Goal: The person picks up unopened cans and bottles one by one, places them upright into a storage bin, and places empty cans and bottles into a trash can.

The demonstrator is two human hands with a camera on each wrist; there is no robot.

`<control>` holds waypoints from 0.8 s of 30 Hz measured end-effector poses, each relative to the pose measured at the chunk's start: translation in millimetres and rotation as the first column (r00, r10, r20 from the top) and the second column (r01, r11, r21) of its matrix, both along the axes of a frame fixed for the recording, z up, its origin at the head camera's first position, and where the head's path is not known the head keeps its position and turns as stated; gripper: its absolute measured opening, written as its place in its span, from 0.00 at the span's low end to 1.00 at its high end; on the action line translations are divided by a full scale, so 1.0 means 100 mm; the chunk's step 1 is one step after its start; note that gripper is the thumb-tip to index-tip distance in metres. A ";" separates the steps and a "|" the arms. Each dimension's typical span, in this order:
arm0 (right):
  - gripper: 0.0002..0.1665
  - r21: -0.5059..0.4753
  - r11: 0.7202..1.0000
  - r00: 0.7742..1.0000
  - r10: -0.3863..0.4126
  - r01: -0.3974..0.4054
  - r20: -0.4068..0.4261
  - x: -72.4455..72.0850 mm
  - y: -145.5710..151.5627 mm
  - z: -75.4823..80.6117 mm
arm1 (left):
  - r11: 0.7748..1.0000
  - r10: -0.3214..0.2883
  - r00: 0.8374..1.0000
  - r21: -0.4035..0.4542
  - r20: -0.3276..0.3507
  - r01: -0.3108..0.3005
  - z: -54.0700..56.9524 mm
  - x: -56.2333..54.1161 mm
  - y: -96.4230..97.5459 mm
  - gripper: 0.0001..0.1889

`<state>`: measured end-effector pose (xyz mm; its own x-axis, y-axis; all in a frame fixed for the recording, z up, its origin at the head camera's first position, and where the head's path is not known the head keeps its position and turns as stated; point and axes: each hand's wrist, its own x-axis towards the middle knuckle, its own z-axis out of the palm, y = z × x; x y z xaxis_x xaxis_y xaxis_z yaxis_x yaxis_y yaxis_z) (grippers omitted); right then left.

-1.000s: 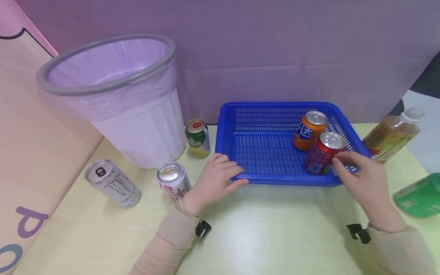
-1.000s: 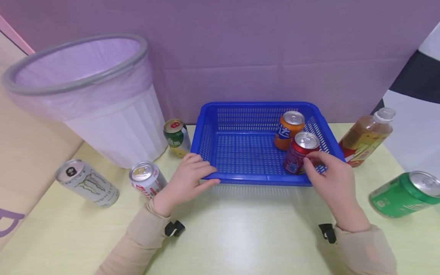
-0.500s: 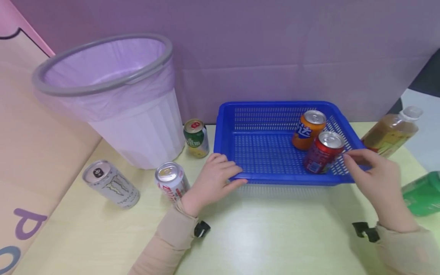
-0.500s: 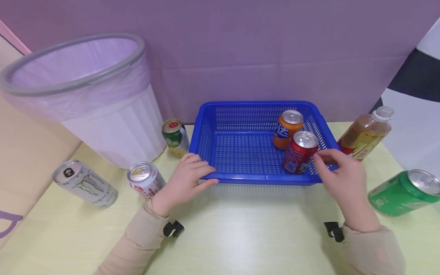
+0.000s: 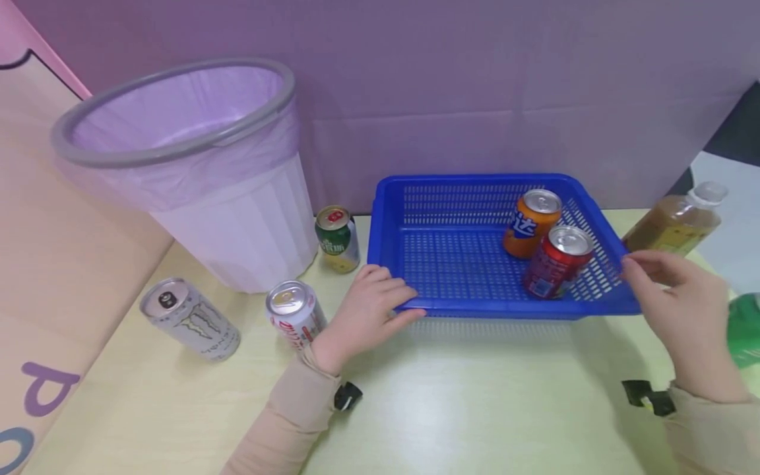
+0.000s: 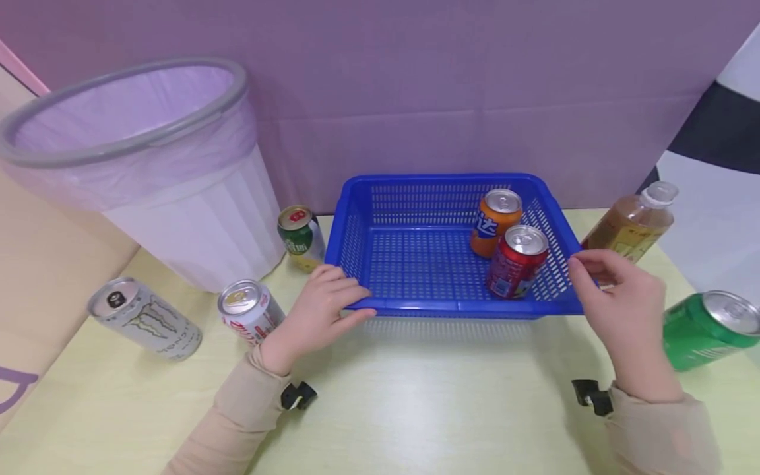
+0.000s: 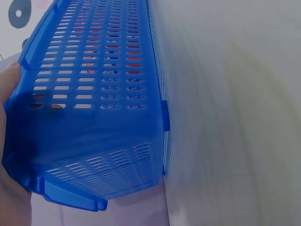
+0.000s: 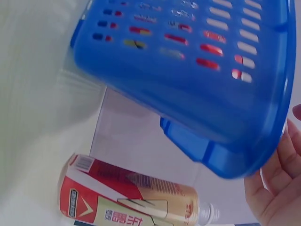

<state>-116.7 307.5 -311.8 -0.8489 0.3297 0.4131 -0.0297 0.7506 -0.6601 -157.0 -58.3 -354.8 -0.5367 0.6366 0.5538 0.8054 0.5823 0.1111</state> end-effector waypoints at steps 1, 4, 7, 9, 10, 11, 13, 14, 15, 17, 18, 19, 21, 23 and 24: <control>0.17 -0.005 1.000 1.000 -0.021 0.021 0.007 0.00 0.01 0.01 | 1.000 0.000 1.000 -0.001 0.001 0.000 0.00 0.00 0.00 0.14; 0.17 -0.013 0.997 0.997 -0.073 0.073 0.011 0.00 0.03 0.04 | 1.000 0.002 1.000 -0.006 -0.001 -0.002 0.00 0.00 -0.01 0.14; 0.08 -0.036 0.994 0.995 -0.101 0.101 0.005 0.01 0.06 0.06 | 1.000 0.003 1.000 -0.007 -0.004 -0.003 0.00 0.00 -0.01 0.13; 0.06 -0.083 0.993 0.997 -0.081 0.082 0.008 0.02 0.11 0.07 | 1.000 0.003 1.000 -0.004 -0.006 -0.003 -0.01 0.00 -0.01 0.13; 0.09 -0.108 0.992 0.997 -0.071 0.071 0.010 0.02 0.15 0.07 | 1.000 0.002 1.000 -0.002 -0.006 -0.002 -0.01 0.00 -0.01 0.13; 0.12 -0.124 0.990 0.998 -0.058 0.060 0.017 0.02 0.21 0.06 | 1.000 0.002 1.000 0.000 -0.006 -0.002 -0.01 0.00 -0.01 0.13; 0.14 -0.180 0.983 1.000 -0.028 0.029 0.010 -0.03 0.38 -0.01 | 1.000 0.002 1.000 0.003 -0.006 -0.002 -0.01 0.00 -0.01 0.13; 0.13 -0.191 0.981 1.000 -0.026 0.025 -0.003 -0.07 0.50 -0.09 | 1.000 0.002 1.000 0.003 -0.005 -0.002 -0.01 0.00 -0.01 0.13; 0.11 -0.199 0.980 0.999 -0.031 0.025 -0.022 -0.13 0.64 -0.19 | 1.000 0.003 1.000 0.003 -0.005 -0.003 -0.01 0.00 -0.01 0.13; 0.08 -0.211 0.977 0.998 -0.045 0.033 -0.054 -0.27 0.95 -0.40 | 1.000 0.004 1.000 0.001 -0.004 -0.004 -0.01 0.00 -0.01 0.13; 0.08 -0.221 0.975 0.996 -0.055 0.038 -0.071 -0.34 1.11 -0.51 | 1.000 0.005 1.000 0.001 -0.004 -0.005 -0.01 0.00 -0.01 0.13; 0.08 -0.218 0.975 0.994 -0.069 0.049 -0.084 -0.40 1.24 -0.61 | 1.000 0.006 1.000 0.000 -0.004 -0.006 -0.01 0.00 -0.01 0.13; 0.11 -0.229 0.971 0.991 -0.097 0.076 -0.086 -0.48 1.44 -0.74 | 1.000 0.007 1.000 -0.001 -0.004 -0.007 -0.01 0.01 -0.01 0.13; 0.11 -0.224 0.967 0.988 -0.139 0.122 -0.062 -0.50 1.51 -0.75 | 1.000 0.008 1.000 -0.002 -0.006 -0.008 -0.01 0.01 -0.01 0.13; 0.10 -0.226 0.963 0.986 -0.160 0.145 -0.047 -0.48 1.48 -0.71 | 1.000 0.008 1.000 -0.002 -0.006 -0.008 0.00 0.01 -0.01 0.13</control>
